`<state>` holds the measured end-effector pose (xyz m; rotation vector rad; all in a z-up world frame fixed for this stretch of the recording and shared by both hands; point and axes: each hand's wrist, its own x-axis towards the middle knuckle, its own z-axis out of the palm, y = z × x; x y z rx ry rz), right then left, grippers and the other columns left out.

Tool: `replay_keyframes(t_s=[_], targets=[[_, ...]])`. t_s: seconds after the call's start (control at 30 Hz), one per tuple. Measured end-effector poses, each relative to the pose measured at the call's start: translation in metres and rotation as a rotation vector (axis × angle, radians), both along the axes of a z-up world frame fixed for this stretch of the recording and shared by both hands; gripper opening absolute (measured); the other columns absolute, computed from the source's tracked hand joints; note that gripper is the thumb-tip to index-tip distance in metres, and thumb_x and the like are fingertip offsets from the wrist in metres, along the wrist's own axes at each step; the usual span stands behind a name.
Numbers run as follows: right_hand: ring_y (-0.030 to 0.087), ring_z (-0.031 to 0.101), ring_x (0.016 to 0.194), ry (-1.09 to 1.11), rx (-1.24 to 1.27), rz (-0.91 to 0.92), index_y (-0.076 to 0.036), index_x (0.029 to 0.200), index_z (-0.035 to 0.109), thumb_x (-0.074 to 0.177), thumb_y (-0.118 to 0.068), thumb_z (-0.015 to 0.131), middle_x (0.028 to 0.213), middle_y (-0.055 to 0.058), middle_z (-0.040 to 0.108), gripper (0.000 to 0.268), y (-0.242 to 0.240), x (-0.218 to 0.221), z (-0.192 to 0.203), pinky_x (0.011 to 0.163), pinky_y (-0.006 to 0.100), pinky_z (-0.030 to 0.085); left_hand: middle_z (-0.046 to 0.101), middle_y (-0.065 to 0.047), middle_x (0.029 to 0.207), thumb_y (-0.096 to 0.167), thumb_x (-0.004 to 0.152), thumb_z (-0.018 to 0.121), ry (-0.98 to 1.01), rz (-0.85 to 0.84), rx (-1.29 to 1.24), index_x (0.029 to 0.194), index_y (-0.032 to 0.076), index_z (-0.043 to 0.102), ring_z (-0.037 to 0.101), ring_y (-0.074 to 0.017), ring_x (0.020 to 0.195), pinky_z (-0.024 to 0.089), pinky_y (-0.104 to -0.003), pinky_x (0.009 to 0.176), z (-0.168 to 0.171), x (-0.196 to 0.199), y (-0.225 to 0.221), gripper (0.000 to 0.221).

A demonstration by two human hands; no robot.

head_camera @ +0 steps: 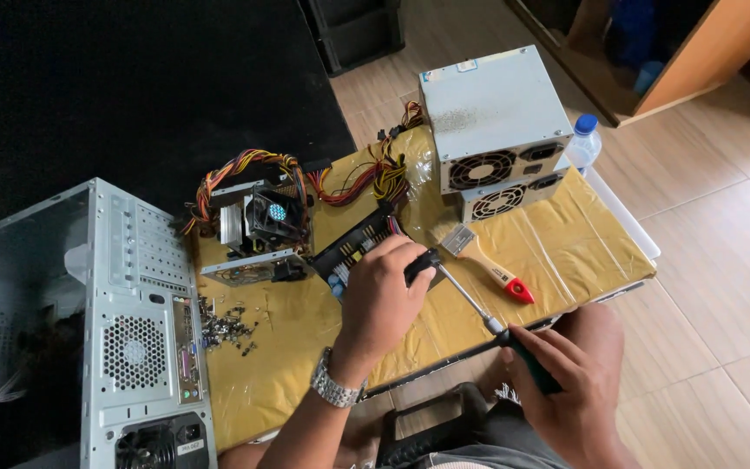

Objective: Disassembling and securing components within a computer case and power supply units using a screwdriver.

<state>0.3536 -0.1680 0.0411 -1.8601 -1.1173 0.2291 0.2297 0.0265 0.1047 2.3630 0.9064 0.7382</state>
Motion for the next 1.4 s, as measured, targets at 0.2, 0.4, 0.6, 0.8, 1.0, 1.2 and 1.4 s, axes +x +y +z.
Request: replay_keyframes(t_s=[0.2,0.4,0.6,0.8,1.0,1.2,1.4], targets=[[0.015,0.067,0.063,-0.145,-0.050,-0.053,-0.006,0.109,0.076,0.075,-0.011,0.081,0.085,0.004,0.075,0.035,-0.003,-0.005,-0.010,0.057,0.029,0.054,0.074,-0.007,0.097,0.003,0.081,0.070,-0.009,-0.021,0.136,0.092,0.003,0.068,0.067,-0.0236,0.084,0.055,-0.035,0.075,-0.015,0.003,-0.016,0.011],[0.020,0.067,0.062,0.710,-0.166,-0.064,0.008,0.108,0.075,0.087,-0.006,0.072,0.088,0.017,0.084,0.025,-0.008,0.010,-0.039,0.055,0.027,0.051,0.070,-0.010,0.090,0.003,0.084,0.069,0.043,-0.037,0.196,0.095,0.003,0.062,0.062,-0.0255,0.081,0.052,-0.038,0.070,-0.023,0.002,-0.019,0.012],[0.022,0.048,0.047,1.256,-0.136,0.087,0.011,0.112,0.064,0.094,0.001,0.067,0.080,0.021,0.064,0.021,-0.009,0.032,-0.054,0.032,0.029,0.027,0.068,-0.011,0.086,0.002,0.085,0.068,0.097,-0.044,0.200,0.095,0.002,0.060,0.062,-0.0247,0.078,0.052,-0.038,0.067,-0.024,0.000,-0.020,0.013],[0.022,0.046,0.055,1.499,-0.183,0.117,0.018,0.112,0.066,0.106,-0.013,0.050,0.084,0.024,0.057,0.035,-0.003,0.043,-0.045,0.038,0.029,0.030,0.067,-0.012,0.081,0.000,0.085,0.063,0.118,-0.048,0.248,0.091,0.002,0.061,0.060,-0.0237,0.074,0.052,-0.036,0.065,-0.026,0.000,-0.018,0.007],[0.025,0.051,0.055,1.269,-0.174,0.070,0.015,0.103,0.069,0.097,-0.004,0.066,0.076,0.025,0.063,0.021,-0.004,0.048,-0.058,0.046,0.035,0.037,0.068,-0.011,0.080,0.000,0.084,0.063,0.103,-0.032,0.258,0.088,0.003,0.062,0.061,-0.0241,0.074,0.052,-0.035,0.065,-0.025,-0.003,-0.016,0.005],[0.011,0.032,0.043,1.550,-0.213,0.125,0.016,0.114,0.065,0.104,-0.013,0.052,0.080,0.020,0.053,0.033,0.001,0.045,-0.031,0.029,0.024,0.019,0.066,-0.012,0.075,0.000,0.086,0.061,0.106,-0.047,0.241,0.087,0.002,0.061,0.060,-0.0240,0.069,0.051,-0.036,0.061,-0.027,-0.003,-0.014,0.003],[0.020,0.063,0.057,0.193,-0.184,0.002,-0.001,0.109,0.076,0.082,-0.006,0.079,0.086,0.011,0.074,0.028,-0.002,0.022,-0.038,0.048,0.032,0.048,0.067,-0.013,0.072,-0.002,0.085,0.062,0.068,-0.030,0.263,0.085,0.001,0.062,0.062,-0.0269,0.062,0.058,-0.040,0.081,-0.026,-0.004,-0.014,0.003]])
